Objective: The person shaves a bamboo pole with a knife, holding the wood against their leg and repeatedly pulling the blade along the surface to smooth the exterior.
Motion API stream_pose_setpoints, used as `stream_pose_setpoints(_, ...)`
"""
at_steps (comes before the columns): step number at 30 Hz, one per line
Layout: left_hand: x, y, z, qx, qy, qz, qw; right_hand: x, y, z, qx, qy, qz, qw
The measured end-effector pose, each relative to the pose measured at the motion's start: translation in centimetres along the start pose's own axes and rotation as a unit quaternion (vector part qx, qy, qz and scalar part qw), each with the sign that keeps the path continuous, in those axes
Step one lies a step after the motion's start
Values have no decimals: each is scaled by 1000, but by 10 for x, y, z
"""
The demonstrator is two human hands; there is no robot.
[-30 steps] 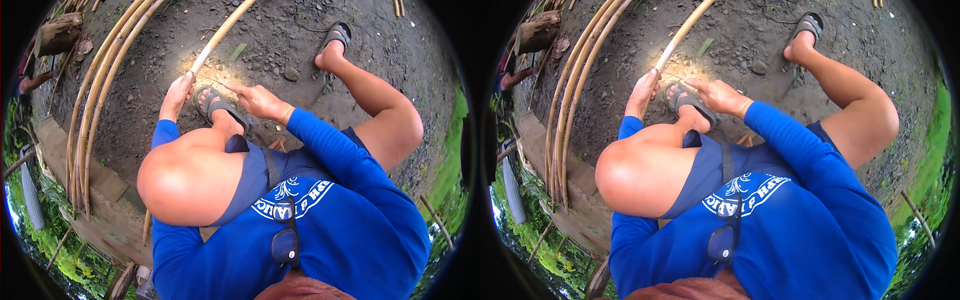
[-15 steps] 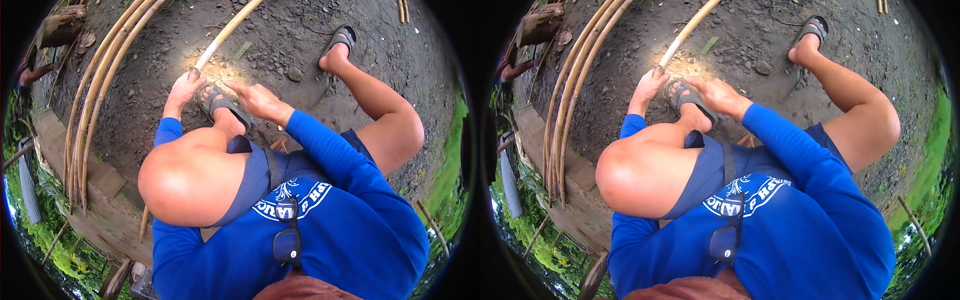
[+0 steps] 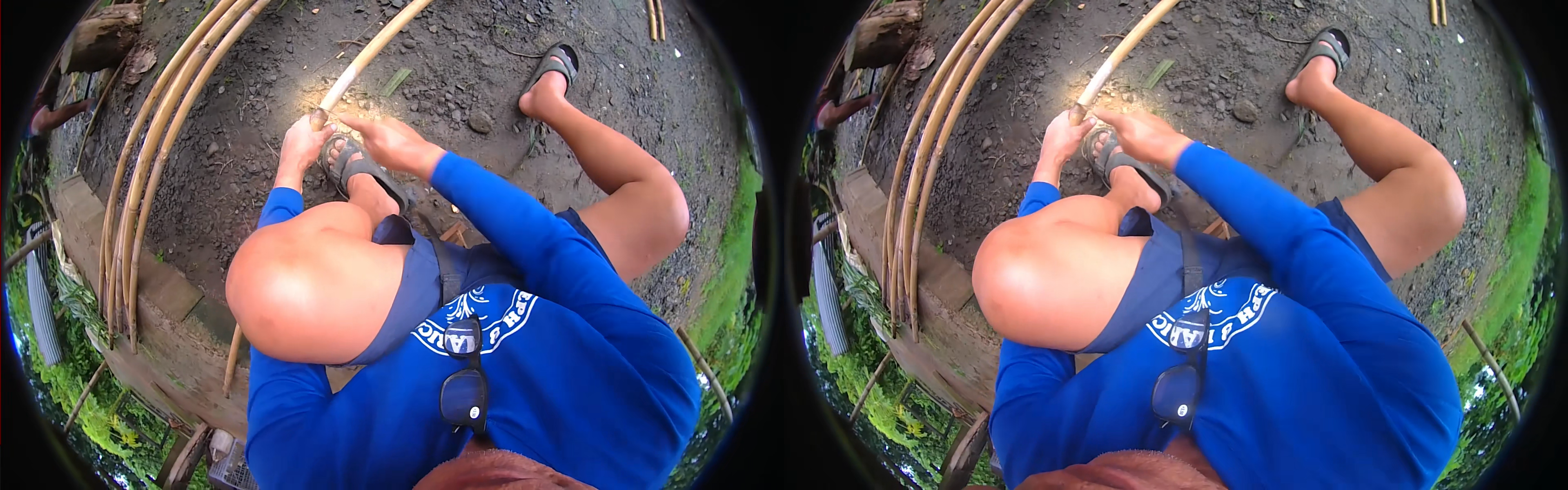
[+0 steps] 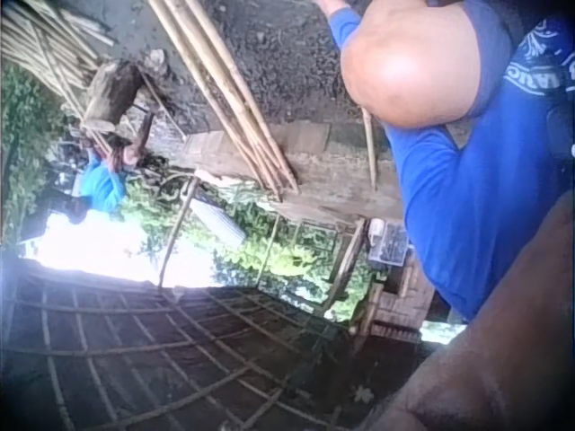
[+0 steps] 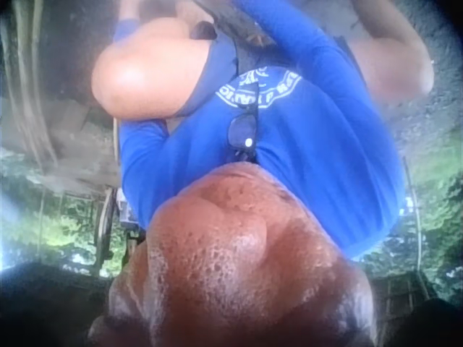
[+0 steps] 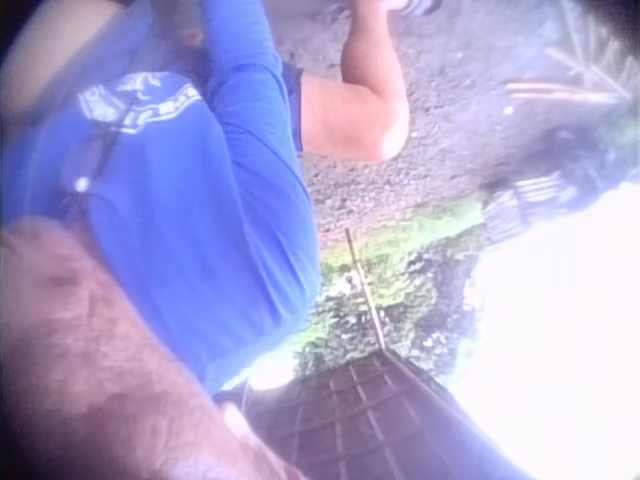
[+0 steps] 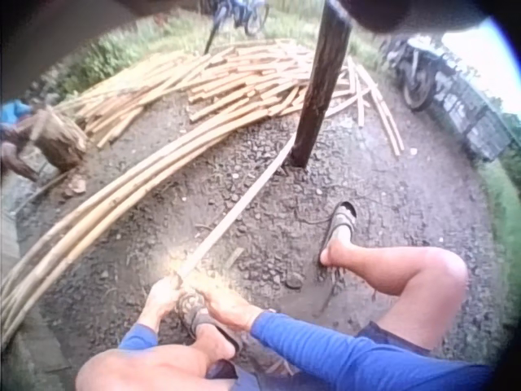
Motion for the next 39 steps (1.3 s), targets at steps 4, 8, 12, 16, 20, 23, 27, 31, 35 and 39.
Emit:
stream_pose_setpoints(4,-2,-10,19,-38,20,14,999,20,8,19,43,-60,-38,997)
stream_pose_setpoints(8,-6,0,13,-47,-1,9,999,-70,-8,-13,6,-21,-34,999)
stream_pose_setpoints(12,1,-5,12,3,-29,-20,999,-13,5,-6,-10,-36,-47,998)
stream_pose_setpoints(16,4,1,20,-35,17,6,999,18,20,-7,-24,-80,-61,995)
stream_pose_setpoints(20,-8,-7,20,-10,-15,0,1000,-51,7,-18,-22,1,16,1000)
stream_pose_setpoints(23,2,0,5,-7,-20,8,1000,-53,9,-25,-25,-18,-31,999)
stream_pose_setpoints(27,8,-9,31,-67,57,6,996,44,21,2,-16,-97,-55,994)
stream_pose_setpoints(31,-5,-11,17,-46,5,35,998,-10,22,-13,16,-47,-21,999)
stream_pose_setpoints(35,2,0,15,-97,-4,40,994,-51,3,-24,24,-29,-39,998)
stream_pose_setpoints(39,7,2,19,-83,26,21,996,14,9,-8,12,-11,6,1000)
Point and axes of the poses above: each hand's wrist, its own x-axis towards the middle knuckle, its own y-axis out of the palm, z = x × y, the point moved 5 cm from there along x, towards the middle knuckle, and after that the axes turned 8 degrees about -x, right-handed, at the moved point
